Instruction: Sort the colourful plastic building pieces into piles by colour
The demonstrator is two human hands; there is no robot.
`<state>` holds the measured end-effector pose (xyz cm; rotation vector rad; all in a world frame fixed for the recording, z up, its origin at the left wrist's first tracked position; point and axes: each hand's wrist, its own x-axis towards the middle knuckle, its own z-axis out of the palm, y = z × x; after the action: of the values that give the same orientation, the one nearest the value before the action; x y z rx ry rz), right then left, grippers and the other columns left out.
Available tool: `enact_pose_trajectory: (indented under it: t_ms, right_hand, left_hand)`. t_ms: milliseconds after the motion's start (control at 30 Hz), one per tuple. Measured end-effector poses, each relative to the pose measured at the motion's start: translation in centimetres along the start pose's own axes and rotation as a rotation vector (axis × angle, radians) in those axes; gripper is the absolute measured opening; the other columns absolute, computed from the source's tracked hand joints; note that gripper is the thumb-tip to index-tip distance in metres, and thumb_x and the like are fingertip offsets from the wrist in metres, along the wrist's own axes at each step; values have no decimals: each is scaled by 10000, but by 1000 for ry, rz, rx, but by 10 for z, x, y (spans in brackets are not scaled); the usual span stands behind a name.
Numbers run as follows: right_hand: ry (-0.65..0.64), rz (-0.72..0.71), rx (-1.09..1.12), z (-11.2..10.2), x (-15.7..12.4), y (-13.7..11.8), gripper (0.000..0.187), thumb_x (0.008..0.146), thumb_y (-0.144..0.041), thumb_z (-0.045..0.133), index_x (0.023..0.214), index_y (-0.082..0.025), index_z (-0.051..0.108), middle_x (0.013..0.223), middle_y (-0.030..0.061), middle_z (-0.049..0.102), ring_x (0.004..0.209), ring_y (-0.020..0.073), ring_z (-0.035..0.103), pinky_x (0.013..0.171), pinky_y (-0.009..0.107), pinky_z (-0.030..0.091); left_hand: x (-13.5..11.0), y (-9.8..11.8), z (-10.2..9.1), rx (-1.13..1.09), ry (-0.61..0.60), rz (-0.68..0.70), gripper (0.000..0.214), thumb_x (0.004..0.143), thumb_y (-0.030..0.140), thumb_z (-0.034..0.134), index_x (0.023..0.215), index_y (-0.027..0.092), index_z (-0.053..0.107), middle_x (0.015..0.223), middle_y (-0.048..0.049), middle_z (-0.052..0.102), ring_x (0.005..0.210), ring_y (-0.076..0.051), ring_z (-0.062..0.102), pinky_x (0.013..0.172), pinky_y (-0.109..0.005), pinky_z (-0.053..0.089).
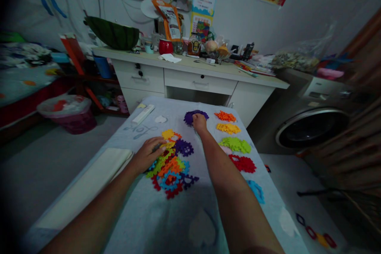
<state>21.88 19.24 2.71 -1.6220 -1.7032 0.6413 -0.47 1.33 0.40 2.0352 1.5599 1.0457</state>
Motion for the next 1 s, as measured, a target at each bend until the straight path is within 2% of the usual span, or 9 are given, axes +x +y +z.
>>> enact_pose_trajectory:
  t_ms: [133,233,300,400,467,533,667,867,1000]
  right_hand:
    - [87,10,4,6,-3,-3,305,811,-162,465,1041,-144,664,883,63,689,758,168,652,702,264,496]
    - [182,-104,-55,5,-16,-10,344,770,-126,516,1082,-141,661,1051,105,681,983,199,623,888,322,483]
    - [85,-217,-88,5,-30,-16,316,774,-123,531,1057,-139,672,1060,107,682,1001,203,611,924,338,468]
    - [-230,-436,-135,9,-52,-28,294,782,-129,566,1050,-161,684,1075,85,693,1005,195,615,951,348,448]
    - [-387,-560,-197,15,-64,-34,338,773,-118,591,1095,-176,678,1189,91,671,1125,209,584,1015,374,398]
    - [-464,-602,-267,21,-72,-38,384,786,-120,592,1160,-177,658,1305,107,621,1230,226,531,1060,399,351]
    - [-496,-556,-346,28,-80,-40,381,836,-143,566,1207,-191,642,1307,93,630,1225,222,537,1058,382,341]
    - [-415,-548,-369,27,-81,-39,260,883,-136,532,1074,-181,703,1153,83,699,1094,201,598,1005,334,366]
    - [-419,-569,-363,24,-82,-36,210,856,-183,619,1050,-176,700,1116,87,699,1041,203,606,960,322,381]
  left_hand:
    - [0,0,0,0,9,13,386,874,476,489,1078,210,681,1196,-88,665,1176,-266,569,1043,-450,434]
    - [0,1,1,-10,16,14,365,872,466,497,1067,219,682,1177,-80,669,1170,-258,573,1044,-443,434]
    - [0,2,0,-12,19,7,359,869,461,505,1067,220,682,1187,-81,663,1178,-261,566,1045,-447,432]
    - [0,3,-1,-24,32,-2,345,864,450,514,1062,222,681,1192,-77,653,1179,-260,561,1050,-449,429]
    - [0,3,-1,-50,41,-6,327,865,436,512,1041,222,685,1180,-74,648,1168,-253,569,1052,-441,431]
    - [1,2,-2,-81,49,-10,315,868,419,505,1029,217,685,1177,-75,638,1164,-245,573,1053,-431,431]
    - [1,-2,0,-121,55,-18,307,872,404,505,1051,219,673,1189,-70,624,1182,-238,559,1074,-431,412]
    - [2,-5,3,-112,45,-15,302,863,403,519,1037,215,680,1198,-77,625,1191,-245,553,1089,-447,395]
    - [2,-4,2,-91,31,-16,320,857,407,524,1064,226,687,1238,-72,624,1213,-252,544,1094,-459,392]
